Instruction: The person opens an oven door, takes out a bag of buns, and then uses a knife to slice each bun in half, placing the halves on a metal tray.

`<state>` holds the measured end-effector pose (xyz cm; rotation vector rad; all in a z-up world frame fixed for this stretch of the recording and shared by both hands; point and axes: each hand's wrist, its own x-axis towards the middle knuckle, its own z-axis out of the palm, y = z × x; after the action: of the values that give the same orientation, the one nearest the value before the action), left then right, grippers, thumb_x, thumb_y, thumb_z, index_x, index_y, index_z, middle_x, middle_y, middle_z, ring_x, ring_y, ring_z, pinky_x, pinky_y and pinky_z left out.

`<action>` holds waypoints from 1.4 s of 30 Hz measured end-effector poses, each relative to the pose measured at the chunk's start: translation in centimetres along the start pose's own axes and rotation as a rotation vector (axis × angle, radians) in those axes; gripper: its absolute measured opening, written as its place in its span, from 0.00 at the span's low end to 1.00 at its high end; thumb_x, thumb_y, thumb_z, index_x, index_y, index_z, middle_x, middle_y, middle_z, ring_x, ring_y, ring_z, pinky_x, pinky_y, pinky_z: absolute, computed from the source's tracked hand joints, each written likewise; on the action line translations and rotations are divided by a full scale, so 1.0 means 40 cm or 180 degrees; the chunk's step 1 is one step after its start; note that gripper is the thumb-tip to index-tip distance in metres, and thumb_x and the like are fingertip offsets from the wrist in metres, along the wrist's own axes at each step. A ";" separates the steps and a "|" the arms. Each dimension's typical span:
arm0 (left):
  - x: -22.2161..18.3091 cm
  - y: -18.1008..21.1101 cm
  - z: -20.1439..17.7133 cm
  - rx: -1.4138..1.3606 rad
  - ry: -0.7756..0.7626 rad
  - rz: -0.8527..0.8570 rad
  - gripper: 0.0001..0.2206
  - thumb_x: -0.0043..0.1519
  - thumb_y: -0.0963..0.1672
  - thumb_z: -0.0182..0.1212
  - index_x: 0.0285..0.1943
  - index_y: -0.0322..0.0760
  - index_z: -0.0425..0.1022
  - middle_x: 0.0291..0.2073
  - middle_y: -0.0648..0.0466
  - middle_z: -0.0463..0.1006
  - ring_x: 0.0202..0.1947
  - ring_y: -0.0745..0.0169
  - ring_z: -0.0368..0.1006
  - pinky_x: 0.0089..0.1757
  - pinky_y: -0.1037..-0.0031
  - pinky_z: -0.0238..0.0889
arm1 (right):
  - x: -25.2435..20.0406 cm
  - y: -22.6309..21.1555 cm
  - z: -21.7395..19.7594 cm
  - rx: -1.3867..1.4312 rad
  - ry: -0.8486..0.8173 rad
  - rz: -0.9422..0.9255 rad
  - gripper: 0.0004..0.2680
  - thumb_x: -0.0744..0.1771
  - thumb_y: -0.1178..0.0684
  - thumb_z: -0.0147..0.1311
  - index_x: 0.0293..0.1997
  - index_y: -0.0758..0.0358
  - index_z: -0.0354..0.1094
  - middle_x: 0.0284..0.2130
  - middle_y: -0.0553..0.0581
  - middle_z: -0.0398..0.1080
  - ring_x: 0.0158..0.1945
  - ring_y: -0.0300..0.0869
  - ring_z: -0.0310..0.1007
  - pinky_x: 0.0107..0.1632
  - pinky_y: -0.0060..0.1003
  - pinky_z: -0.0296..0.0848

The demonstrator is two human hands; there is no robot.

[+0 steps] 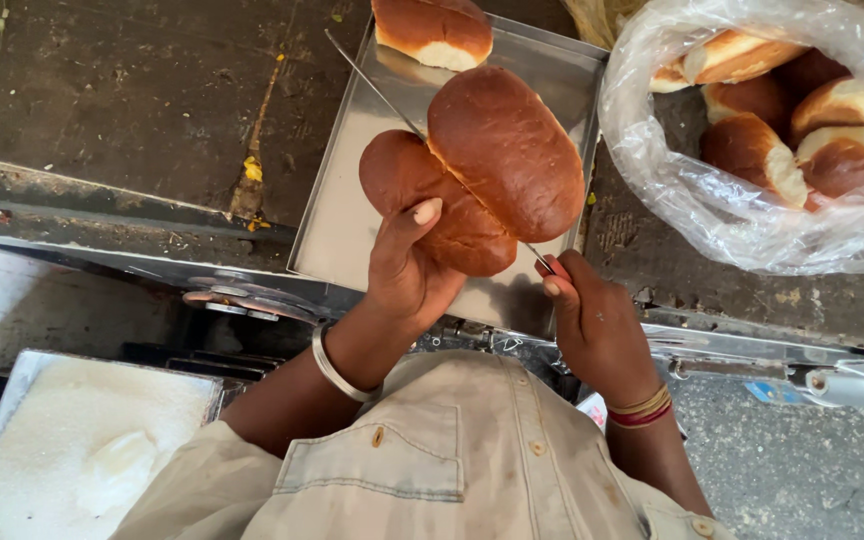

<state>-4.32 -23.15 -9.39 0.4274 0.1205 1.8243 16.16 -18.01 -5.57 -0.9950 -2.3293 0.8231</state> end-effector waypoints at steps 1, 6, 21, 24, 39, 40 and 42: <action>-0.002 0.003 0.001 0.0013 -0.0003 0.0008 0.25 0.67 0.43 0.59 0.73 0.35 0.59 0.63 0.49 0.70 0.68 0.53 0.66 0.68 0.54 0.57 | 0.003 -0.002 0.001 -0.0003 -0.0005 -0.0007 0.12 0.72 0.47 0.42 0.42 0.67 0.66 0.23 0.70 0.64 0.26 0.65 0.66 0.27 0.51 0.60; 0.001 0.012 -0.007 -0.0018 0.0063 -0.0007 0.24 0.67 0.43 0.59 0.73 0.36 0.59 0.64 0.50 0.69 0.68 0.54 0.65 0.67 0.55 0.57 | 0.017 -0.004 0.012 -0.0002 0.0021 -0.0120 0.13 0.73 0.47 0.42 0.41 0.69 0.62 0.24 0.71 0.64 0.29 0.66 0.64 0.30 0.50 0.62; 0.007 0.007 -0.049 -0.0238 0.0350 -0.0148 0.25 0.67 0.45 0.59 0.72 0.35 0.59 0.63 0.49 0.69 0.67 0.54 0.65 0.66 0.57 0.57 | 0.011 -0.014 0.005 0.0247 -0.0035 -0.0036 0.13 0.73 0.49 0.42 0.39 0.68 0.69 0.25 0.58 0.71 0.24 0.44 0.70 0.30 0.39 0.65; 0.010 0.010 -0.060 -0.0273 0.0456 -0.0179 0.26 0.66 0.46 0.60 0.72 0.34 0.58 0.63 0.49 0.69 0.66 0.53 0.65 0.66 0.57 0.57 | 0.010 -0.006 0.005 0.0334 -0.0172 0.0537 0.14 0.72 0.48 0.41 0.37 0.67 0.71 0.17 0.58 0.63 0.21 0.42 0.60 0.27 0.38 0.60; 0.004 0.030 -0.065 -0.0203 -0.0002 -0.0269 0.33 0.67 0.46 0.59 0.80 0.32 0.52 0.68 0.45 0.65 0.70 0.52 0.62 0.70 0.57 0.54 | -0.012 0.003 0.011 0.0656 -0.0227 0.0607 0.16 0.72 0.43 0.42 0.39 0.67 0.71 0.17 0.50 0.59 0.23 0.33 0.55 0.27 0.32 0.56; 0.005 0.030 -0.063 -0.0219 -0.0100 -0.0308 0.34 0.68 0.47 0.58 0.82 0.32 0.50 0.70 0.43 0.64 0.72 0.51 0.60 0.71 0.57 0.53 | -0.016 0.006 0.012 0.0657 -0.0220 0.0609 0.16 0.72 0.43 0.42 0.39 0.67 0.71 0.17 0.50 0.59 0.23 0.33 0.55 0.27 0.32 0.56; 0.008 0.030 -0.060 -0.0167 -0.0125 -0.0312 0.34 0.66 0.47 0.59 0.80 0.34 0.49 0.72 0.42 0.61 0.74 0.48 0.57 0.71 0.56 0.52 | -0.018 0.011 0.015 0.0704 -0.0208 0.0646 0.16 0.72 0.43 0.42 0.40 0.67 0.72 0.17 0.50 0.59 0.23 0.32 0.55 0.27 0.32 0.56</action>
<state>-6.32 -22.89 -11.17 0.4132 0.0652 1.7181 16.46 -18.53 -6.41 -1.1327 -2.1550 1.1809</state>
